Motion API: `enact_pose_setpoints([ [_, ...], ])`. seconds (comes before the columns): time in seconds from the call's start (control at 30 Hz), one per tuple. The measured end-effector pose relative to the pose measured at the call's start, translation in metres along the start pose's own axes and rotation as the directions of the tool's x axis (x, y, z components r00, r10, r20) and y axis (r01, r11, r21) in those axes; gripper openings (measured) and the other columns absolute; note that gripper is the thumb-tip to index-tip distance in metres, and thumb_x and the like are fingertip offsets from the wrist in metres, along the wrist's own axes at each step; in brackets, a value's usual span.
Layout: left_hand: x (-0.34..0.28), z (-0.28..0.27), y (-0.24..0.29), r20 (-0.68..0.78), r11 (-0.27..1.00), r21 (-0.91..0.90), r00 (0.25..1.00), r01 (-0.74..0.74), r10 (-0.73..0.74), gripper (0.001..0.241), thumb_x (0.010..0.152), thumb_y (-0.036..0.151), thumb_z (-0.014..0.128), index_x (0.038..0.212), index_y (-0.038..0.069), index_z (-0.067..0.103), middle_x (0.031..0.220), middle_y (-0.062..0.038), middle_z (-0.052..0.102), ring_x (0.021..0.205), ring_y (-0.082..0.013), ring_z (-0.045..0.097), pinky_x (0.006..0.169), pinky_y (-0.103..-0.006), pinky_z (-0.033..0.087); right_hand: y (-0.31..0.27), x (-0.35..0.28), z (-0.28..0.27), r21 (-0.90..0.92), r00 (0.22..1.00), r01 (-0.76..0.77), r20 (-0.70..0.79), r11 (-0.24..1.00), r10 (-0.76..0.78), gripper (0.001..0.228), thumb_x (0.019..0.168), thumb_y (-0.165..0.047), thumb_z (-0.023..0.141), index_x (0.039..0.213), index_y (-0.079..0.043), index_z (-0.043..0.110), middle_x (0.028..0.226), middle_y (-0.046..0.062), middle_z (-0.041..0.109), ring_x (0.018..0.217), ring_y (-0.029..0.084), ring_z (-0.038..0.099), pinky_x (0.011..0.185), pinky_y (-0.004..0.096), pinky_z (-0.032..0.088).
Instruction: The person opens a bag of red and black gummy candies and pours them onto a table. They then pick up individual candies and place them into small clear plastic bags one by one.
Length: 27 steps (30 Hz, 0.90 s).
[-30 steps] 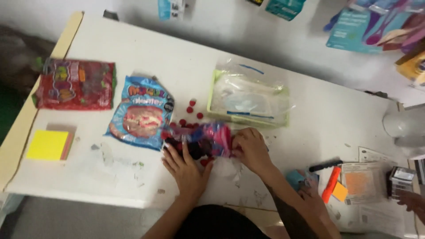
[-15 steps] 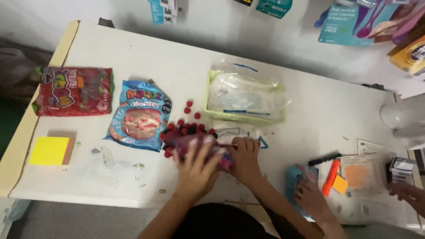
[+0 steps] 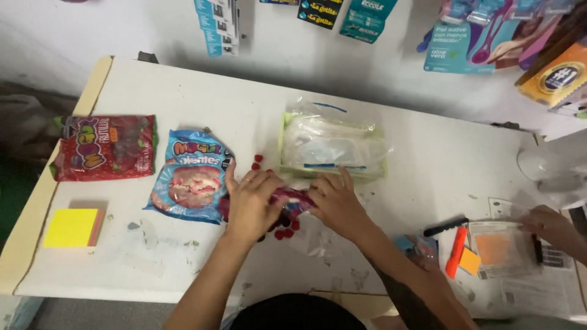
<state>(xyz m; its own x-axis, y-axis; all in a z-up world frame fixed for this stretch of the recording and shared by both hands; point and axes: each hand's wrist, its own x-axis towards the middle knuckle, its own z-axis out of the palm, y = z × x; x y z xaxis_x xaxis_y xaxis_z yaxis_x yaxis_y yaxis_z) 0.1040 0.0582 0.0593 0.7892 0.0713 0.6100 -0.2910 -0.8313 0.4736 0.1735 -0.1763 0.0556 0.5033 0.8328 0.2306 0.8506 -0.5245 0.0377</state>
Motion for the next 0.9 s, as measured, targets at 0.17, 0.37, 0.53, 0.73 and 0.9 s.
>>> enact_pose_setpoints([
  [0.17,0.018,-0.056,0.006,-0.044,0.893,-0.382,0.960,0.238,-0.275,0.025,0.064,0.015,0.096,0.080,0.023,0.079,0.076,0.004,0.075,0.078,-0.0231,0.071,0.091,-0.0398,0.049,0.010,0.008,-0.004,0.211,0.987,-0.108,0.139,0.972,0.080,0.040,0.084,-0.033,0.079,0.116,-0.015,0.065,0.095,0.006,0.069,0.108,0.028,0.066,0.119,0.066,0.016],
  [0.37,-0.013,-0.026,-0.034,-0.032,0.849,-0.400,0.920,0.346,-0.390,0.022,0.068,0.024,0.096,0.081,0.023,0.078,0.080,0.004,0.075,0.082,-0.0205,0.070,0.110,-0.0454,0.029,0.008,0.008,0.010,0.332,0.979,-0.176,0.155,0.927,0.131,0.029,0.089,-0.033,0.075,0.115,-0.023,0.066,0.100,0.001,0.068,0.113,0.026,0.064,0.118,0.063,0.022],
  [0.53,-0.005,-0.041,-0.026,-0.051,0.824,-0.447,0.909,0.349,-0.413,0.020,0.073,0.020,0.094,0.082,0.015,0.077,0.081,-0.003,0.076,0.085,-0.0276,0.071,0.113,-0.0521,0.024,0.005,0.020,-0.004,0.381,0.990,-0.138,0.047,0.914,0.129,0.029,0.097,-0.043,0.067,0.107,-0.017,0.071,0.096,0.006,0.069,0.106,0.028,0.067,0.115,0.061,0.029],
  [0.73,-0.007,-0.041,-0.030,-0.060,0.834,-0.426,0.909,0.350,-0.412,0.023,0.071,0.026,0.096,0.082,0.018,0.077,0.083,-0.001,0.077,0.088,-0.0261,0.072,0.114,-0.0519,0.023,0.015,0.022,-0.009,0.353,0.983,-0.157,-0.034,0.923,0.180,0.020,0.093,-0.032,0.074,0.105,-0.016,0.076,0.096,0.007,0.074,0.102,0.029,0.070,0.115,0.059,0.032],
  [0.9,-0.018,-0.023,-0.046,-0.104,0.809,-0.479,0.893,0.341,-0.438,0.023,0.072,0.022,0.096,0.085,0.017,0.078,0.086,-0.001,0.078,0.093,-0.0222,0.073,0.115,-0.0503,0.023,0.008,0.026,-0.022,0.400,0.970,-0.210,-0.033,0.892,0.243,0.024,0.092,-0.033,0.076,0.109,-0.016,0.073,0.095,0.007,0.073,0.102,0.029,0.069,0.114,0.055,0.033],
])
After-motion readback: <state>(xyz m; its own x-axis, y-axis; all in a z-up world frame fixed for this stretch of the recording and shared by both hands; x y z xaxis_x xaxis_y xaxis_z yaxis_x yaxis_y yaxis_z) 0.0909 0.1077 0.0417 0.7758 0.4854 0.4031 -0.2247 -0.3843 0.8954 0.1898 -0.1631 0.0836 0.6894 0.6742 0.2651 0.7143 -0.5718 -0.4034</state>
